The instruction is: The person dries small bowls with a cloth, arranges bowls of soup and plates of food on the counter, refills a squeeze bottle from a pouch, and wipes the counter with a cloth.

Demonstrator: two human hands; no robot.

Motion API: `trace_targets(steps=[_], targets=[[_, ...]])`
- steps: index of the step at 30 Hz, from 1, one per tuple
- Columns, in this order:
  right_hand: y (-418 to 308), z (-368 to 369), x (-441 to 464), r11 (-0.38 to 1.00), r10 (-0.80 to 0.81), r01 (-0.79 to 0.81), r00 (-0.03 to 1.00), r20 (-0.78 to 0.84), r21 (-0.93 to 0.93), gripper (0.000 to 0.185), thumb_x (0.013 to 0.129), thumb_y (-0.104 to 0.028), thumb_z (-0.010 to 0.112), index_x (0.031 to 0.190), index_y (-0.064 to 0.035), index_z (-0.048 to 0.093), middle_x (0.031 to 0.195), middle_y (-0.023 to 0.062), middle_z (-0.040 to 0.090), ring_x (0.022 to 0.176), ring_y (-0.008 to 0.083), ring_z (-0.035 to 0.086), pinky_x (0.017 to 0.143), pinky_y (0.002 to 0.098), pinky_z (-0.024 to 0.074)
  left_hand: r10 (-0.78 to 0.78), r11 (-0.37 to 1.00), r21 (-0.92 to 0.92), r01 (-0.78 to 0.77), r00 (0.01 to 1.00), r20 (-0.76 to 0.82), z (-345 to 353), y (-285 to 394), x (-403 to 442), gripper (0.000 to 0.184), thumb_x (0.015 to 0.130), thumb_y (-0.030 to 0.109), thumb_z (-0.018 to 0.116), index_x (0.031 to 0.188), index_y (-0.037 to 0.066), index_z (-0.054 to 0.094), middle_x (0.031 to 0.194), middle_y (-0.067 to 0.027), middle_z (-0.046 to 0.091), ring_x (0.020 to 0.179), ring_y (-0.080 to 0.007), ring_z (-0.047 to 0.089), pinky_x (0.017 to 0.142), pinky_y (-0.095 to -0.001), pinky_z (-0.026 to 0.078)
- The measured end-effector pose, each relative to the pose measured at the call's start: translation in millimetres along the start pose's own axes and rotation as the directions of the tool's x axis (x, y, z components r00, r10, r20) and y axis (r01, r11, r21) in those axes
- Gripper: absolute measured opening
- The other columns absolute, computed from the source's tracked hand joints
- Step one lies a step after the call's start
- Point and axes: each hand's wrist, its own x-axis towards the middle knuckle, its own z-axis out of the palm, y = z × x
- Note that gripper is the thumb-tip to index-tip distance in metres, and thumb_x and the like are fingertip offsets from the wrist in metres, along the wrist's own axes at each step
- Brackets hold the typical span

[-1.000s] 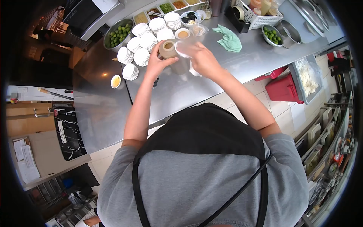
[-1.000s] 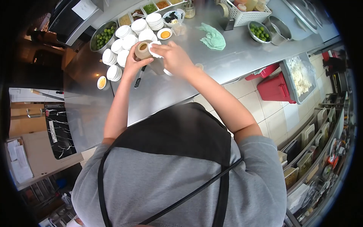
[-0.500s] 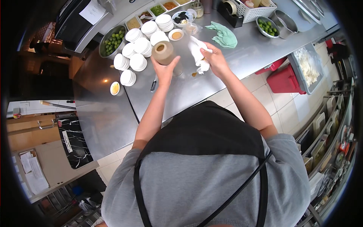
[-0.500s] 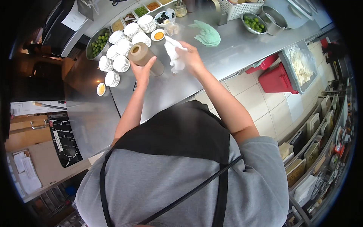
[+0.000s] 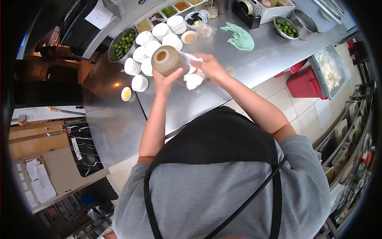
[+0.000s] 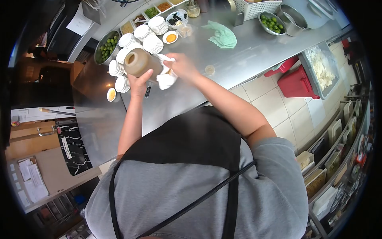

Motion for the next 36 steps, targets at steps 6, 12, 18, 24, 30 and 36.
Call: trace_targets(steps=[6,12,18,24,30,36], targets=[[-52,-1,-10,0.954,-0.115,0.095,0.992,0.055,0.283,0.027,0.083,-0.009,0.052,0.108,-0.0005,0.054,0.083,0.0071,0.061,0.073,0.0122,0.058,0.065,0.0235,0.0457,0.016,0.99,0.143,-0.009,0.999,-0.048,-11,-23,-7,0.053,0.06,0.012,0.074,0.105,0.0,0.048,0.097,-0.007,0.055,0.088,-0.0158,0.053,0.08,-0.0285,0.041],[13,-73,2,0.594,-0.443,0.326,0.896,0.039,-0.735,0.03,0.072,-0.003,0.053,0.101,-0.0062,0.061,0.087,0.0126,0.063,0.073,0.0254,0.062,0.068,0.0308,0.05,-0.061,0.98,0.187,0.069,0.997,-0.049,-19,-25,-5,0.055,0.059,0.012,0.075,0.105,0.001,0.046,0.096,-0.0066,0.055,0.088,-0.0159,0.054,0.079,-0.028,0.042],[90,-43,0,0.249,-0.573,0.388,0.798,0.187,-0.888,0.044,0.062,0.006,0.054,0.105,-0.0067,0.058,0.108,0.0126,0.056,0.1,0.0288,0.053,0.083,0.0357,0.0451,-0.049,0.953,0.293,0.072,0.995,-0.085,-27,-42,-1,0.058,0.059,0.013,0.077,0.106,0.003,0.043,0.099,-0.0072,0.053,0.089,-0.0155,0.053,0.078,-0.0279,0.042],[116,-60,13,0.347,-0.305,0.29,0.934,0.185,-0.892,0.046,0.066,-0.008,0.059,0.112,-0.0099,0.053,0.119,0.0101,0.05,0.108,0.0263,0.048,0.089,0.0341,0.0399,-0.091,0.962,0.25,0.108,0.993,-0.079,-32,-48,-1,0.059,0.06,0.013,0.076,0.107,0.002,0.042,0.101,-0.0074,0.053,0.091,-0.0154,0.053,0.08,-0.0284,0.042],[116,-73,7,0.434,-0.25,0.44,0.897,0.364,-0.786,0.036,0.068,0.002,0.047,0.099,-0.0101,0.062,0.112,0.0078,0.055,0.098,0.0282,0.054,0.086,0.0336,0.0416,-0.121,0.969,0.212,0.128,0.992,-0.046,-39,-53,-4,0.061,0.06,0.012,0.076,0.109,0.002,0.041,0.102,-0.0077,0.052,0.092,-0.0154,0.053,0.08,-0.0291,0.042],[112,-76,-19,0.566,-0.112,0.408,0.899,0.423,-0.717,0.043,0.063,0.007,0.042,0.095,-0.0117,0.064,0.101,0.0106,0.06,0.094,0.0299,0.055,0.084,0.0345,0.0425,-0.129,0.972,0.192,0.134,0.991,-0.036,-38,-52,-4,0.062,0.06,0.012,0.076,0.109,0.002,0.04,0.102,-0.0077,0.052,0.093,-0.0156,0.052,0.081,-0.0294,0.042]])
